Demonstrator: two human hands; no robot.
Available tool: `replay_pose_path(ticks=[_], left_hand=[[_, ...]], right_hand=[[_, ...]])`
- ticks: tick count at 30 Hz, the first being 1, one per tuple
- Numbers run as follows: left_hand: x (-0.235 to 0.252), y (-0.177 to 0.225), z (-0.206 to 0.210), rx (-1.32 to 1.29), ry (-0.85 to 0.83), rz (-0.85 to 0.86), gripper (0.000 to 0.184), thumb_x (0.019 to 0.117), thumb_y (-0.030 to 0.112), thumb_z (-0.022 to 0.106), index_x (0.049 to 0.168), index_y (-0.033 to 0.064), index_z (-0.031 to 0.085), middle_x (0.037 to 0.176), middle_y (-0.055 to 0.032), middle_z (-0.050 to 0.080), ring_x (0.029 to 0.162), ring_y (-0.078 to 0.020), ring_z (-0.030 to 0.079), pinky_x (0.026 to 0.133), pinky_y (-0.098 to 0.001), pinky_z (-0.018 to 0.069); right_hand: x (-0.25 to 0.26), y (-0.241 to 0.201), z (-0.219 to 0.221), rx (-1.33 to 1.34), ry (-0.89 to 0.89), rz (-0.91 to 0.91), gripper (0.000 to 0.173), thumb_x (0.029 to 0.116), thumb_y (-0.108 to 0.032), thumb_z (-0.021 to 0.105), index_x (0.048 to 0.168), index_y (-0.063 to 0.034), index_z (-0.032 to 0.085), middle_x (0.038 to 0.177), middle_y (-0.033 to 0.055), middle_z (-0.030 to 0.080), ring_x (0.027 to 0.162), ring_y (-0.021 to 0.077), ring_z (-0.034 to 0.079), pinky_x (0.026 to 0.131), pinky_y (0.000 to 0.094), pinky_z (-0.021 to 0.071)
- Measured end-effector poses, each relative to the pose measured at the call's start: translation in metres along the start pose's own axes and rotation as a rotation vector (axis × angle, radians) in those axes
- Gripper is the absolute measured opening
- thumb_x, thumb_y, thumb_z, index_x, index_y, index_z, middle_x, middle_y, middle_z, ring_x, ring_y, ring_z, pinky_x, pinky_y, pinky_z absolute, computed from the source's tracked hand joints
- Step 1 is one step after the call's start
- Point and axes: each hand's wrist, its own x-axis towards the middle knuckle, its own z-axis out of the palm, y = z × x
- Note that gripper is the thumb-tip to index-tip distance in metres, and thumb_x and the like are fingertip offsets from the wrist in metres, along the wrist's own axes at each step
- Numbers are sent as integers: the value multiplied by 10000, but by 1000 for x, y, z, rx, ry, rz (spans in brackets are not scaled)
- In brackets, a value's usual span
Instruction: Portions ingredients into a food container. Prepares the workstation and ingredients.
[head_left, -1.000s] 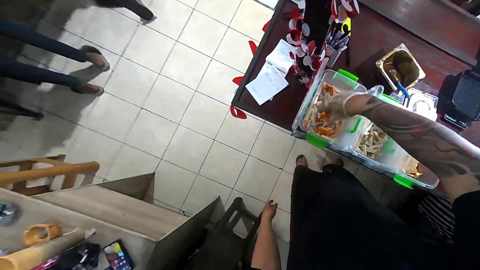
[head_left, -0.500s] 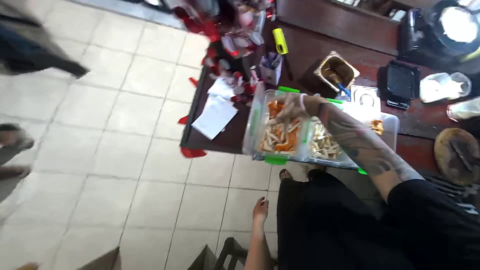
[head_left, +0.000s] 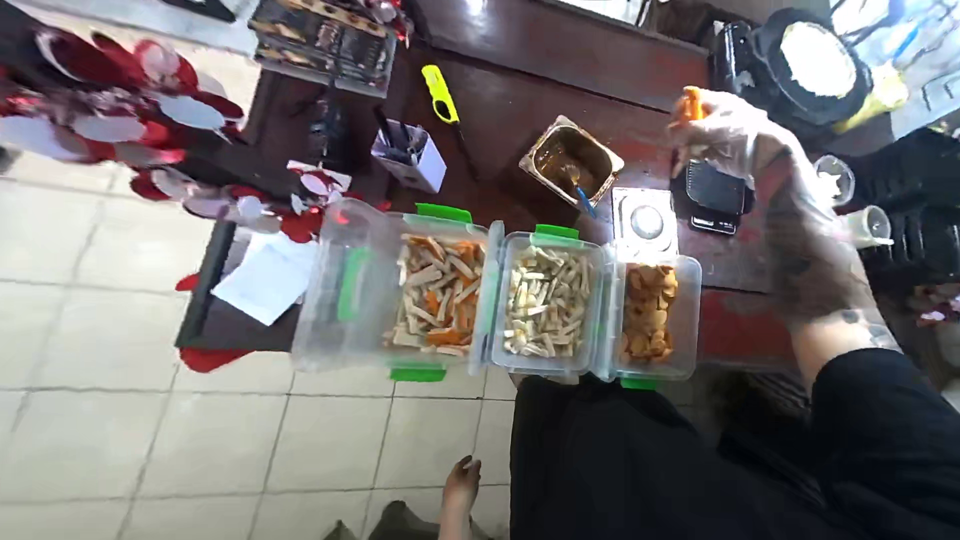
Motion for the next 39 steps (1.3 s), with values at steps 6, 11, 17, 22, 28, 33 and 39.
replay_pose_path(ticks=[6,11,17,22,28,33,39], left_hand=[[-50,60,71,-112,36,72,478,1054,298,535,1466,58,498,1261,-235,651,1048,-353,684,918,-563,541],[-91,67,125,-135,9,47,487,1051,288,555,1477,60,492,1302,-221,639,1113,-341,669,982,-542,523],[-113,19,159,-111,-21,-92,473,1045,251,569,1455,23,503,1271,-249,648,1096,-365,676,973,-558,524],[-117,-3,163,-123,-46,-161,496,1041,272,574,1463,25,491,1255,-258,652,1050,-385,680,904,-575,536],[-94,20,136,-87,-57,-105,477,1056,281,546,1468,47,494,1269,-226,654,1094,-353,675,931,-552,541],[-74,49,93,-129,-39,-26,497,1051,303,545,1481,62,483,1299,-221,638,1097,-334,673,946,-538,539],[-43,60,55,-116,-64,44,502,1049,291,558,1484,54,475,1290,-221,643,1055,-319,684,907,-514,552]], right_hand=[[37,133,-125,-205,247,181,360,894,-183,697,1232,-91,613,1037,68,680,841,166,697,734,393,622],[70,163,-124,-334,221,222,359,871,-190,741,1197,-76,645,1024,83,669,830,164,657,728,394,588],[84,151,-107,-355,159,362,777,871,-307,819,1530,-172,432,1215,97,704,968,198,722,836,400,612],[77,134,-139,-336,235,366,736,911,-496,720,1545,-239,447,1435,105,582,1238,293,624,946,561,566],[68,103,-156,-168,334,308,597,985,-400,623,1521,-213,438,1368,90,595,1060,222,694,847,394,610],[56,74,-130,139,293,-21,378,1044,-231,579,1373,-51,531,1240,87,666,1057,196,711,908,334,613],[-28,-21,49,-328,-168,-367,350,967,-175,686,1295,-58,655,1208,39,716,1106,111,694,1004,313,579]])
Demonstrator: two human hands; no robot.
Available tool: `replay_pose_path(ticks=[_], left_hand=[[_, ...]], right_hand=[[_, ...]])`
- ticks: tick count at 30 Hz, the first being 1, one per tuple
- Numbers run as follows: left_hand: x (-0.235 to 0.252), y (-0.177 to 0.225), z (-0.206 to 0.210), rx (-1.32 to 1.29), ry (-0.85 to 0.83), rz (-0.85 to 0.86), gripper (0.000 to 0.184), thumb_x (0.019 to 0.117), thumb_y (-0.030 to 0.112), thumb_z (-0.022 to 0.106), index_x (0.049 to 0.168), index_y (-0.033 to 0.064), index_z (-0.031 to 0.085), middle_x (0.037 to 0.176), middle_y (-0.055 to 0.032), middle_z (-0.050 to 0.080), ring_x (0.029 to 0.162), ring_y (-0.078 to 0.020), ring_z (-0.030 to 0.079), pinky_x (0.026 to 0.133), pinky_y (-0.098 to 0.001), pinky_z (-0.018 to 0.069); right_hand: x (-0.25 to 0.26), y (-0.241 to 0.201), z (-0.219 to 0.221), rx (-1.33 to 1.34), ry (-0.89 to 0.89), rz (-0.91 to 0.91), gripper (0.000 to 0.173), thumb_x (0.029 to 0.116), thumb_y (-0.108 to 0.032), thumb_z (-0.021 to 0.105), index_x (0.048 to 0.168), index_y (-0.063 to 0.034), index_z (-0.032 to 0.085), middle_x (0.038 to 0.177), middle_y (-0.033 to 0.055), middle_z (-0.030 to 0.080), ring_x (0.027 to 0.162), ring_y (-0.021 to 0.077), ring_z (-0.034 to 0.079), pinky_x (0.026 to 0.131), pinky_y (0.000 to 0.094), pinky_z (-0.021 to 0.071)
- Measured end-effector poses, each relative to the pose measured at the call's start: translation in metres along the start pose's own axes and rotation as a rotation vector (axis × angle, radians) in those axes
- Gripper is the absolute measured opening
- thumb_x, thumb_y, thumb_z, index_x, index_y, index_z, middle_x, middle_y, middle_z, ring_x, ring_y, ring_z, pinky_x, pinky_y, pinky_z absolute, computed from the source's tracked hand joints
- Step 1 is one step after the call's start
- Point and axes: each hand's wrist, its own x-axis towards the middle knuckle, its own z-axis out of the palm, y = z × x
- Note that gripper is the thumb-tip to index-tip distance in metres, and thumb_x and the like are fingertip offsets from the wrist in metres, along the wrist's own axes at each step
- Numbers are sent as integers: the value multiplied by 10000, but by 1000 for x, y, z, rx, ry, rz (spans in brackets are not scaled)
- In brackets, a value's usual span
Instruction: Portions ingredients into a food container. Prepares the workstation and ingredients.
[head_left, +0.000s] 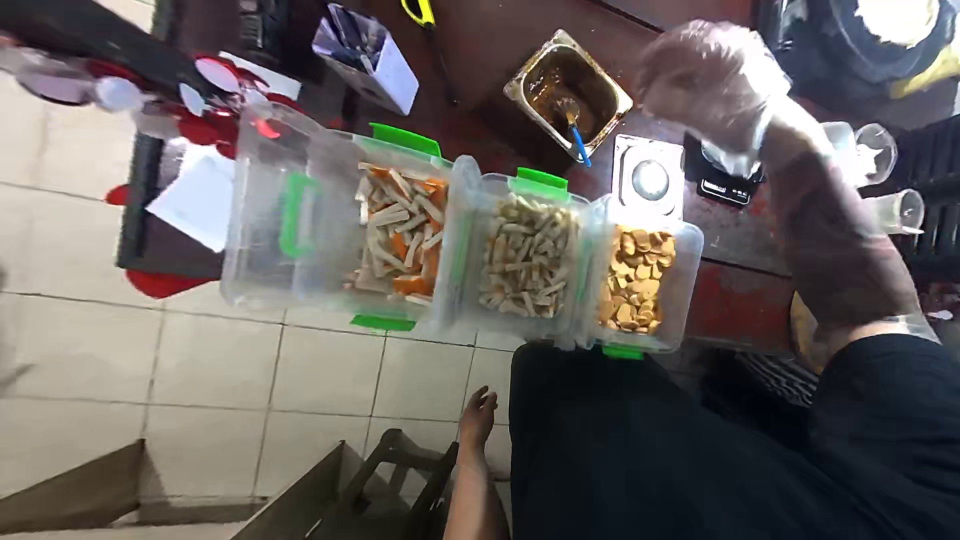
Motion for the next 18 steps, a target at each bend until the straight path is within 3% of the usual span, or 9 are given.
replay_pose_path(ticks=[2,4,7,9,10,13,14,16,18], left_hand=[[6,1,-9,25,-34,-6,504,1048,293,557,1483,51,475,1308,-219,637,1090,-321,681,943,-513,548],[12,1,-17,60,-48,-5,501,1045,301,554,1475,53,485,1304,-207,645,1094,-314,685,956,-510,548],[21,-5,-29,62,-54,2,513,1041,316,554,1481,62,485,1332,-200,633,1110,-308,679,969,-498,542],[26,-11,-34,49,-54,9,520,1037,322,555,1483,64,484,1339,-202,628,1117,-310,677,977,-499,539],[27,-15,-36,39,-51,12,518,1037,314,554,1483,60,484,1332,-208,629,1117,-317,674,981,-503,534],[30,-32,-40,19,-38,12,512,1035,307,558,1475,53,493,1302,-214,644,1104,-314,681,982,-500,537],[31,-39,-40,10,-38,1,514,1034,305,561,1474,49,492,1299,-215,646,1099,-314,684,977,-499,540],[31,-52,-38,0,-50,-35,509,1038,295,562,1474,43,486,1302,-219,643,1098,-321,681,970,-501,537],[29,-63,-37,0,-61,-65,502,1041,290,560,1470,39,488,1295,-222,646,1086,-325,683,962,-504,535]], right_hand=[[-4,-35,64,-336,-312,-89,379,969,-302,680,1338,-216,672,1303,-18,679,1214,95,626,1091,365,501],[-2,-44,135,-462,-552,-213,380,966,-332,694,1342,-288,669,1344,-10,656,1258,168,600,1112,467,465],[1,-42,223,-682,-832,-292,532,901,-304,764,1409,-251,618,1409,84,613,1286,340,584,1045,595,484],[0,-43,264,-885,-922,-178,740,776,-223,842,1459,-226,556,1469,135,552,1283,472,534,929,698,491],[-2,-44,280,-931,-934,-99,819,763,-166,850,1503,-235,505,1505,168,511,1302,536,487,897,742,479],[-9,-50,310,-927,-918,105,732,922,-88,701,1578,-186,389,1498,319,433,1258,608,480,859,736,492],[-9,-52,315,-933,-937,119,702,951,-81,666,1583,-188,381,1513,313,417,1253,608,484,844,721,507],[-6,-50,320,-971,-1010,65,705,955,-70,650,1573,-307,408,1583,211,394,1307,581,448,865,719,505],[-3,-50,318,-943,-1048,10,554,1008,-122,602,1533,-236,462,1462,248,491,1247,550,513,871,697,506]])
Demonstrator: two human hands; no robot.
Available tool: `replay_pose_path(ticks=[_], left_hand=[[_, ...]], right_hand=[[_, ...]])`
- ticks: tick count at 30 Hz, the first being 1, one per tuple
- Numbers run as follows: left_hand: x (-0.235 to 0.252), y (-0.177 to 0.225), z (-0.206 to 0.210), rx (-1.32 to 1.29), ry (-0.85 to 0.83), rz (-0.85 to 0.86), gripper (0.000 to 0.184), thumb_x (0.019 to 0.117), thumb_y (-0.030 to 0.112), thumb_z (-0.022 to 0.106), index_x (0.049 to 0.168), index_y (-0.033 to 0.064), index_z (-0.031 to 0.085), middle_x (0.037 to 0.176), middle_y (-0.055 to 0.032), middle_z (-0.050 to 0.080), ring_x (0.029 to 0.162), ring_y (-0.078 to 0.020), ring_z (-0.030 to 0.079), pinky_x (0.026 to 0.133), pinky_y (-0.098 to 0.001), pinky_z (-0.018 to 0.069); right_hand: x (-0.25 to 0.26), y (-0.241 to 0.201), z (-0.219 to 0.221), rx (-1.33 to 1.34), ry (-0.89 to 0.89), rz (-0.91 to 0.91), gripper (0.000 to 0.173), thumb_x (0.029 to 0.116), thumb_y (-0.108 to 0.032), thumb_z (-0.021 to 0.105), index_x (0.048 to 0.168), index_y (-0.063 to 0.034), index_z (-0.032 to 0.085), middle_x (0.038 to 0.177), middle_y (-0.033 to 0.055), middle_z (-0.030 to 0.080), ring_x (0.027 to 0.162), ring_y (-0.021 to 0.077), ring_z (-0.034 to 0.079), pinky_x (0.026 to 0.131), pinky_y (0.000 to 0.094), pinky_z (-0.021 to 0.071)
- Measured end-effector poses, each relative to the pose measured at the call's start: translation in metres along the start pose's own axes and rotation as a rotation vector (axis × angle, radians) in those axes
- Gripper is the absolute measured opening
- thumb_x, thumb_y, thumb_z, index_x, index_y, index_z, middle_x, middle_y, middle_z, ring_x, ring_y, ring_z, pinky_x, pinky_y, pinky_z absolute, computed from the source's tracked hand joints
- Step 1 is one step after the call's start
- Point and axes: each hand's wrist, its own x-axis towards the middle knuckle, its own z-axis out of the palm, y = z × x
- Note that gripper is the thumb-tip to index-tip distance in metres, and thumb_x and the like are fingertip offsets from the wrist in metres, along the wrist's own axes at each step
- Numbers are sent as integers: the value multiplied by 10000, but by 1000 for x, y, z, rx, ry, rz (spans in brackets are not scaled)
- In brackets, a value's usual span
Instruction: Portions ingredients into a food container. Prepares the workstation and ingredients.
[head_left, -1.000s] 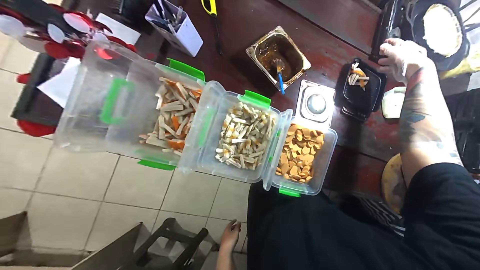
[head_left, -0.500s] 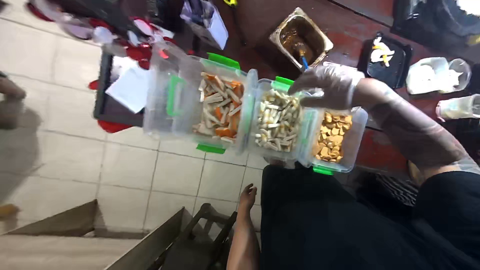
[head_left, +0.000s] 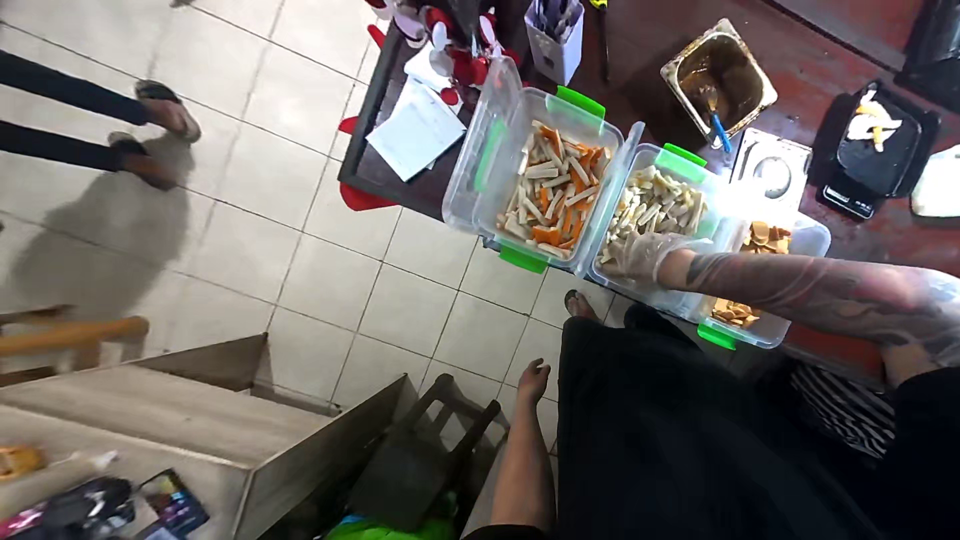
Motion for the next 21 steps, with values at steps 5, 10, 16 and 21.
replay_pose_path(ticks=[5,10,16,21], left_hand=[[-6,-10,4,-21,-9,-18,506,1044,282,552,1476,27,480,1297,-227,643,1089,-336,681,966,-515,534],[-7,-7,5,-36,14,-5,503,1043,294,549,1473,41,488,1281,-215,656,1092,-326,684,968,-507,536],[-8,3,15,-60,30,7,500,1041,297,550,1472,49,493,1288,-211,653,1090,-316,684,966,-501,535],[-11,6,26,-49,41,24,503,1039,301,557,1471,49,496,1286,-210,655,1092,-314,686,965,-502,539]], right_hand=[[-9,9,-15,29,-59,-118,377,968,-115,666,1344,-126,636,1326,191,614,1197,424,611,945,650,510],[-5,28,-26,-3,-40,-223,375,938,-64,671,1307,-124,677,1282,179,649,1184,386,630,995,597,500],[6,45,-9,21,78,-249,310,884,-85,739,1190,-132,713,1260,175,638,1118,394,648,920,623,527],[3,70,-4,133,187,-294,257,860,-105,781,1110,-122,724,1160,154,662,1074,361,656,929,594,533]])
